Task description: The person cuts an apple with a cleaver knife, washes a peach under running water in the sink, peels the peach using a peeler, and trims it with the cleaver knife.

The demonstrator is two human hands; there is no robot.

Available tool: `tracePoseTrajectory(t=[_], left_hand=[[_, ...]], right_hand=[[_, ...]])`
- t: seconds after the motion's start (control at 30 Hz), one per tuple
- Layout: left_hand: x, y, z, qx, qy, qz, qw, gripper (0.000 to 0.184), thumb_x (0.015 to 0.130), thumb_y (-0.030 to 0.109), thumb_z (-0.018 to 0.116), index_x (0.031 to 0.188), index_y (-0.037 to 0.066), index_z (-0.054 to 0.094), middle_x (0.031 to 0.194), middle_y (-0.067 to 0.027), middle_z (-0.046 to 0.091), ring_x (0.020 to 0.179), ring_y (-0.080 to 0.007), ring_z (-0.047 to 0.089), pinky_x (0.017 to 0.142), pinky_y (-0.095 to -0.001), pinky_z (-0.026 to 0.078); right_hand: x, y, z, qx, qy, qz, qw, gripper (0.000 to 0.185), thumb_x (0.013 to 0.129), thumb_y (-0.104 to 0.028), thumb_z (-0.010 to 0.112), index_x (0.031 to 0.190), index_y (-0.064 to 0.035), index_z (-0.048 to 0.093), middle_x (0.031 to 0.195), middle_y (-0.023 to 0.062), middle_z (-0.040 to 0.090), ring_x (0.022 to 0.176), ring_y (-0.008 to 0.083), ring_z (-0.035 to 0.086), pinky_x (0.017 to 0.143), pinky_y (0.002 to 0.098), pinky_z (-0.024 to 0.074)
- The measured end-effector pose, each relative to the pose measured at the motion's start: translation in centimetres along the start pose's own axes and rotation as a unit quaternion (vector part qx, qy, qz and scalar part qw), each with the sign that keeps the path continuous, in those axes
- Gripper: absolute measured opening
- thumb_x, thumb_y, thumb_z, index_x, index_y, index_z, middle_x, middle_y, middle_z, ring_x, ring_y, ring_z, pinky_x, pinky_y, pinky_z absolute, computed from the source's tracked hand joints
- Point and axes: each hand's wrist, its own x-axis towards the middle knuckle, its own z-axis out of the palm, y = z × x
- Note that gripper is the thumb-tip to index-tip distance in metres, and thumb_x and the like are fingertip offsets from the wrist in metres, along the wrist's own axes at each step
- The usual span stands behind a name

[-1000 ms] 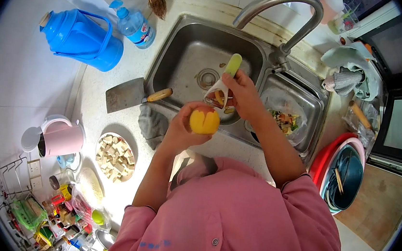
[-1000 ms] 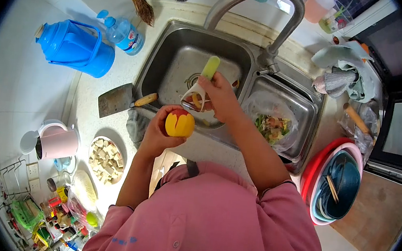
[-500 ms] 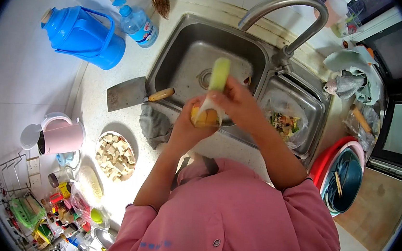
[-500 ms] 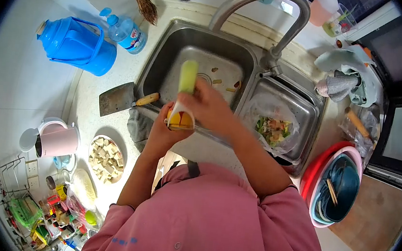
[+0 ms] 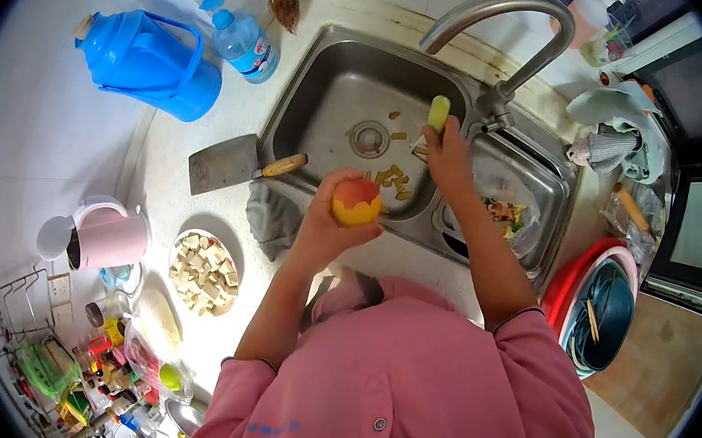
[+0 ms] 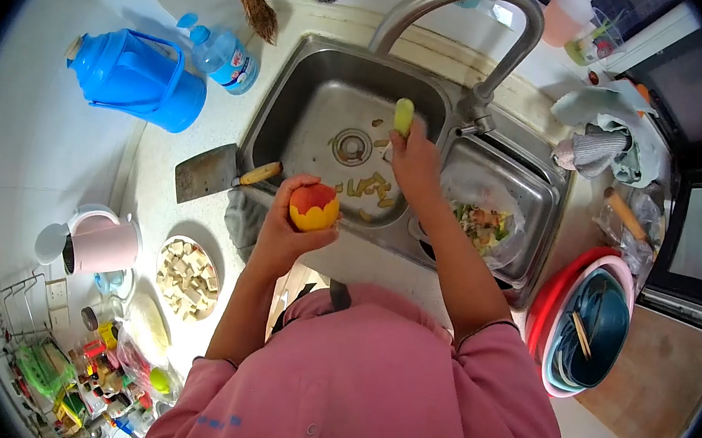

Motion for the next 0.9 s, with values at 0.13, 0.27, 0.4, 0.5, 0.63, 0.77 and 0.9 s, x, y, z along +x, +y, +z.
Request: tracePoseTrajectory(t=[0.13, 0.27, 0.4, 0.5, 0.63, 0.77, 0.9], left_hand=[[0.0, 0.7, 0.3, -0.034, 0.019, -0.041, 0.998, 0.073, 0.066, 0.0, 0.082, 0.128, 0.01, 0.045, 0.111, -0.0065, 0.057, 0.099, -0.015, 0.061, 0.087, -0.027, 0.051], [0.3, 0.0, 0.5, 0.021, 0.047, -0.04, 0.998, 0.07, 0.066, 0.003, 0.083, 0.126, 0.006, 0.047, 0.108, -0.0061, 0.059, 0.097, -0.0139, 0.061, 0.086, -0.0263, 0.05], [0.8, -0.7, 0.8, 0.089, 0.062, -0.057, 0.992, 0.067, 0.066, 0.007, 0.084, 0.123, 0.004, 0.05, 0.108, -0.0054, 0.06, 0.095, -0.0131, 0.06, 0.084, -0.0258, 0.05], [0.7, -0.7, 0.8, 0.098, 0.061, -0.051, 0.992, 0.065, 0.065, 0.008, 0.084, 0.122, 0.003, 0.051, 0.107, -0.0052, 0.061, 0.095, -0.0128, 0.06, 0.084, -0.026, 0.05], [0.5, 0.0, 0.1, 0.076, 0.026, -0.023, 0.996, 0.066, 0.064, 0.007, 0.084, 0.122, 0.004, 0.052, 0.108, -0.0051, 0.062, 0.096, -0.0127, 0.059, 0.086, -0.0266, 0.049], [-0.3, -0.7, 0.1, 0.045, 0.002, 0.014, 0.999, 0.068, 0.063, 0.006, 0.084, 0.123, 0.005, 0.052, 0.111, -0.0042, 0.061, 0.102, -0.0129, 0.058, 0.09, -0.027, 0.047], [-0.2, 0.1, -0.2, 0.018, -0.009, -0.008, 1.0, 0.069, 0.064, 0.011, 0.086, 0.124, 0.007, 0.052, 0.112, -0.0064, 0.062, 0.103, -0.0158, 0.059, 0.092, -0.0302, 0.046]], right_hand=[[-0.1, -1.1, -0.5, -0.004, 0.036, -0.085, 0.996, 0.025, 0.095, -0.02, 0.061, 0.113, -0.0045, 0.052, 0.094, 0.0076, 0.065, 0.076, 0.0189, 0.068, 0.057, 0.0328, 0.0535], [-4.5, -8.1, 0.0, 0.268, -0.154, 0.058, 0.949, 0.032, 0.094, -0.019, 0.064, 0.117, -0.0041, 0.048, 0.098, 0.0083, 0.064, 0.084, 0.0193, 0.067, 0.068, 0.0304, 0.055], [-6.6, -8.7, 2.2, 0.228, -0.249, 0.0, 0.941, 0.039, 0.091, -0.016, 0.068, 0.121, -0.0029, 0.046, 0.102, 0.0074, 0.062, 0.095, 0.0179, 0.064, 0.082, 0.0296, 0.0544], [-6.3, -7.7, 2.7, 0.223, -0.276, -0.022, 0.935, 0.04, 0.091, -0.017, 0.068, 0.121, -0.0026, 0.047, 0.103, 0.007, 0.061, 0.098, 0.017, 0.063, 0.087, 0.0306, 0.0537], [-4.8, -5.2, 3.0, 0.32, -0.235, 0.103, 0.912, 0.037, 0.091, -0.02, 0.067, 0.118, -0.0022, 0.049, 0.103, 0.008, 0.06, 0.096, 0.0193, 0.064, 0.087, 0.0323, 0.0547], [-1.4, -1.3, 1.3, 0.406, -0.145, 0.158, 0.888, 0.032, 0.092, -0.02, 0.066, 0.115, -0.0035, 0.051, 0.105, 0.0109, 0.063, 0.089, 0.0233, 0.067, 0.08, 0.0371, 0.0566], [0.5, -0.8, -0.3, -0.089, 0.01, 0.004, 0.996, 0.03, 0.093, -0.02, 0.064, 0.114, -0.0039, 0.051, 0.101, 0.0115, 0.065, 0.083, 0.026, 0.069, 0.07, 0.0412, 0.0576]])
